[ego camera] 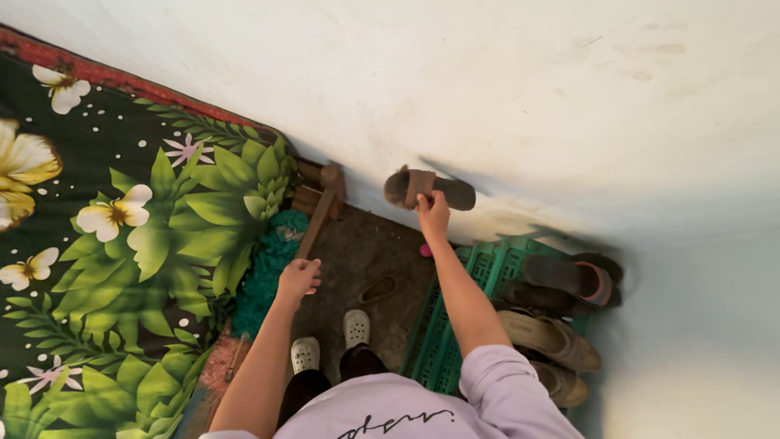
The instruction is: The person cleans a single slipper using a small brush and then a green duster, repeatedly brushing and dusting the same slipper. The slipper is placed on a green crate among other footwear.
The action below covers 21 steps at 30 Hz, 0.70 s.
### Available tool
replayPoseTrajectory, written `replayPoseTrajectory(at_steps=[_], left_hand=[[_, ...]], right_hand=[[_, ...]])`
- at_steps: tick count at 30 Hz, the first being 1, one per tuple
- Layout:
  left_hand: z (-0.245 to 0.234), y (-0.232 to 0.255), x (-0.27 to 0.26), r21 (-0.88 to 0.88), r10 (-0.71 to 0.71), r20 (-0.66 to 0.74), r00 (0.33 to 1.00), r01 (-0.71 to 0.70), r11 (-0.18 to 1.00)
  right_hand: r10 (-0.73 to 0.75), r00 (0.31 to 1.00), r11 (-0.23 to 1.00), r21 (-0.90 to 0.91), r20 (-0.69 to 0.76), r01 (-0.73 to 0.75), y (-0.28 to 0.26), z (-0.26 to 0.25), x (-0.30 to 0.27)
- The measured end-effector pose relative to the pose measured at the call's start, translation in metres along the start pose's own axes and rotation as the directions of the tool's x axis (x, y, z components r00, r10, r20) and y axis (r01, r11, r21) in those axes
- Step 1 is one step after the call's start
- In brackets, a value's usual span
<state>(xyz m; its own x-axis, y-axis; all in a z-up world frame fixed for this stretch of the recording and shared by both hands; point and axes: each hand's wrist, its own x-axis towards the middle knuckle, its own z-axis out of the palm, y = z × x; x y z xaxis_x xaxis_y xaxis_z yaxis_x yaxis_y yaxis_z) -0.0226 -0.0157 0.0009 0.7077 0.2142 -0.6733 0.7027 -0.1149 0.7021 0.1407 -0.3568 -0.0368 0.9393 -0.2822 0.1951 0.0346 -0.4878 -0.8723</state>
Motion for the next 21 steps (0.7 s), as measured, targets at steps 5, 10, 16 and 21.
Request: replayPoseTrajectory(at_steps=[5, 10, 16, 21], left_hand=[[0.0, 0.003, -0.004, 0.043, -0.011, 0.011, 1.0, 0.011, 0.999], [-0.001, 0.004, -0.009, 0.042, -0.006, 0.01, 1.0, 0.006, 0.999], [-0.002, 0.005, -0.009, 0.062, -0.024, 0.017, 1.0, 0.023, 0.998], [0.0, 0.003, -0.011, 0.035, -0.024, 0.011, 1.0, 0.024, 0.999]], right_hand=[[-0.028, 0.995, 0.997, -0.07, 0.1, 0.035, -0.008, -0.005, -0.014], [-0.301, 0.949, 0.937, -0.157, 0.096, 0.313, -0.007, 0.001, -0.026], [-0.294, 0.904, 0.941, -0.073, 0.311, 0.331, -0.013, 0.004, -0.041], [-0.385, 0.843, 0.913, 0.021, 0.376, 0.408, -0.028, 0.007, -0.05]])
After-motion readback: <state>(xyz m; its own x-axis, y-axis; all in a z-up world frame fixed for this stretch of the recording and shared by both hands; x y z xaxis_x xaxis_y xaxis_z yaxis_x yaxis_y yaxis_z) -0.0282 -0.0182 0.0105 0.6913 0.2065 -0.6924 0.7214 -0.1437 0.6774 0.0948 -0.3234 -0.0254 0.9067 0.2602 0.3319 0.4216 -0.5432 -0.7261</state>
